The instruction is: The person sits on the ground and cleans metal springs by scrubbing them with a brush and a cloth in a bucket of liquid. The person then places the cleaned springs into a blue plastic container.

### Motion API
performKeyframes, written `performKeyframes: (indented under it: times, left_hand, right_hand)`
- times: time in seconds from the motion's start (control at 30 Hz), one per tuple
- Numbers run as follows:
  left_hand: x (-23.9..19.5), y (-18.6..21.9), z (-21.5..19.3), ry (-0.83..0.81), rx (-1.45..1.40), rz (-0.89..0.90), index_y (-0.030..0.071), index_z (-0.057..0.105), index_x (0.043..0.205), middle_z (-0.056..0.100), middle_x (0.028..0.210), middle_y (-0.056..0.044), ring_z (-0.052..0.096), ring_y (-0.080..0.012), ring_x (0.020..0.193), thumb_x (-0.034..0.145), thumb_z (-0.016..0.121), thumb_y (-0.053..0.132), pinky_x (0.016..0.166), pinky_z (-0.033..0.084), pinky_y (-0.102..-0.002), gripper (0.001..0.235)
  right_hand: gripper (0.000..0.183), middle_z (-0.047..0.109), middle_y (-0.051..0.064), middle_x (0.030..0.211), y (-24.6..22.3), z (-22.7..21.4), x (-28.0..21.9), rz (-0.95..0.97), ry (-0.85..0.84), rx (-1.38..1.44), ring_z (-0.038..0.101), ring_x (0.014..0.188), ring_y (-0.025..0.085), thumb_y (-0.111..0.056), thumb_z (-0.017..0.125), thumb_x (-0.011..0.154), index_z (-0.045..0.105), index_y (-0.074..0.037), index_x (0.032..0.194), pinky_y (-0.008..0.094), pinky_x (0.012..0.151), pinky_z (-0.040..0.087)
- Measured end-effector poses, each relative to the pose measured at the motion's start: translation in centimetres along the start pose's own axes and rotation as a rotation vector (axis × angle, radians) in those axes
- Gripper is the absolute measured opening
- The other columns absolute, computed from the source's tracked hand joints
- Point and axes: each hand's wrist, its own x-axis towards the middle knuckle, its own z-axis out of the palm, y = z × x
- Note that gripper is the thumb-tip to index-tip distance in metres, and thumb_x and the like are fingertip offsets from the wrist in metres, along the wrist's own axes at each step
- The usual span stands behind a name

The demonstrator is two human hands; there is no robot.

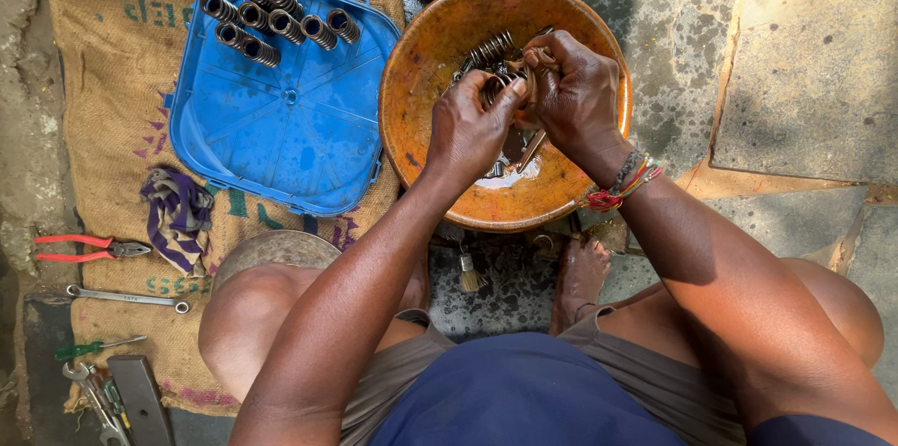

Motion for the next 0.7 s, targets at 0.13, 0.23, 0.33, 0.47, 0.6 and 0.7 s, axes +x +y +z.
performKeyframes:
  times: [0.13,0.23,0.33,0.47,0.6,0.7]
  left_hand:
    - [0.5,-0.2,-0.4,0.074,0.079,0.082,0.004,0.075,0.092,0.075,0.071,-0.01,0.073,-0.018,0.063,0.093,0.073,0.037,0.06,0.056,-0.038,0.033]
    - [0.5,-1.2,-0.5,0.185,0.136,0.162,0.003,0.071,0.094,0.074,0.076,-0.009,0.073,-0.0182,0.066,0.091,0.077,0.035,0.063,0.057,-0.039,0.032]
    - [1.9,-2.5,-2.0,0.369,0.177,0.09,0.002,0.064,0.108,0.07,0.078,-0.011,0.067,-0.0204,0.068,0.086,0.082,0.029,0.062,0.054,-0.038,0.039]
    - [4.0,-3.7,-2.9,0.215,-0.529,-0.146,0.004,0.058,0.115,0.07,0.093,-0.006,0.067,-0.0127,0.075,0.084,0.079,0.018,0.06,0.057,-0.029,0.04]
    - [3.8,-4.1,-2.2,0.078,-0.773,-0.093,0.002,0.048,0.121,0.068,0.098,-0.008,0.067,-0.0115,0.08,0.082,0.078,0.006,0.065,0.057,-0.027,0.05]
    - [3.6,-3.4,-2.2,-0.004,-0.811,-0.037,-0.001,0.044,0.126,0.064,0.101,-0.01,0.067,-0.0143,0.084,0.083,0.077,0.001,0.067,0.057,-0.029,0.054]
  right_hand:
    - [0.012,0.07,0.012,0.089,-0.2,0.0,-0.1,-0.275,0.042,-0.256,0.069,0.073,0.026,-0.009,0.07,0.104,0.067,-0.006,0.115,0.038,0.061,0.054]
    - [0.023,0.068,0.013,0.088,0.1,-0.4,-0.4,-0.384,-0.008,-0.331,0.067,0.074,0.031,-0.015,0.075,0.098,0.061,-0.01,0.116,0.042,0.062,0.053]
    - [0.025,0.068,0.012,0.088,0.9,-0.3,-0.7,-0.334,-0.06,-0.291,0.069,0.075,0.03,-0.005,0.071,0.097,0.063,-0.009,0.12,0.043,0.064,0.054]
    - [0.015,0.072,0.012,0.095,4.1,0.1,-0.8,-0.167,-0.117,-0.299,0.075,0.084,0.025,0.0,0.07,0.101,0.063,-0.009,0.112,0.038,0.076,0.061]
    - [0.018,0.076,0.013,0.106,7.5,0.5,0.0,0.227,-0.245,0.094,0.078,0.092,0.022,-0.006,0.068,0.1,0.065,-0.002,0.117,0.034,0.083,0.064]
    - [0.037,0.073,0.016,0.121,8.4,0.0,0.2,0.344,-0.315,0.673,0.075,0.107,0.024,-0.008,0.066,0.1,0.054,0.004,0.134,0.036,0.092,0.061]
